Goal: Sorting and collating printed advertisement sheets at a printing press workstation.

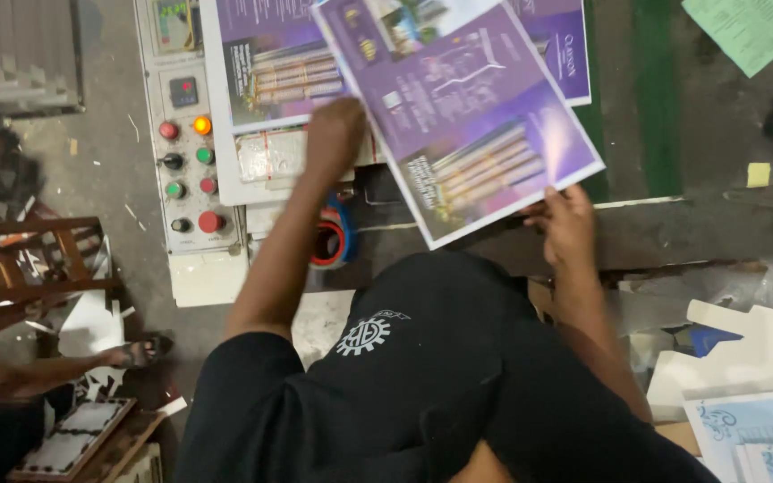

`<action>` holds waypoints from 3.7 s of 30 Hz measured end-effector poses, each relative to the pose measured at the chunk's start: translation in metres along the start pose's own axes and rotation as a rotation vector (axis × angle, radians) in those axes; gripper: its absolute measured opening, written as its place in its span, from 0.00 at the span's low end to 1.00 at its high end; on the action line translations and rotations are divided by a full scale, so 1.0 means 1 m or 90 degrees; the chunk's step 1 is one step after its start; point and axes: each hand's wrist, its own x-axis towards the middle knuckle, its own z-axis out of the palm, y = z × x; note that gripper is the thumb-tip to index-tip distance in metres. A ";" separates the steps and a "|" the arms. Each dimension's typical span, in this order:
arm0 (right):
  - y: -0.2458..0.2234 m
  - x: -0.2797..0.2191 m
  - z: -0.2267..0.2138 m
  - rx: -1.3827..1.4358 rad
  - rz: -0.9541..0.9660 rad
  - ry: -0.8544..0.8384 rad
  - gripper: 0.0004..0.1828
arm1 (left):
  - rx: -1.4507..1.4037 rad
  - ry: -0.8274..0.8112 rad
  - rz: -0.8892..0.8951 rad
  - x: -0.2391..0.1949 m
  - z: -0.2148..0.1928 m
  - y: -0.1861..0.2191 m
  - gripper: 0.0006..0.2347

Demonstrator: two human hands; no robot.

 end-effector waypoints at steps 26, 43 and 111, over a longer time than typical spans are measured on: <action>0.023 -0.059 -0.085 0.067 0.029 0.170 0.11 | 0.278 0.222 0.139 0.022 -0.126 -0.032 0.05; 0.033 -0.025 -0.041 -0.002 0.018 0.124 0.11 | 0.093 0.189 0.070 -0.006 -0.063 0.006 0.09; 0.023 -0.035 -0.076 0.004 0.043 0.129 0.12 | 0.094 0.241 -0.024 -0.019 -0.077 0.078 0.02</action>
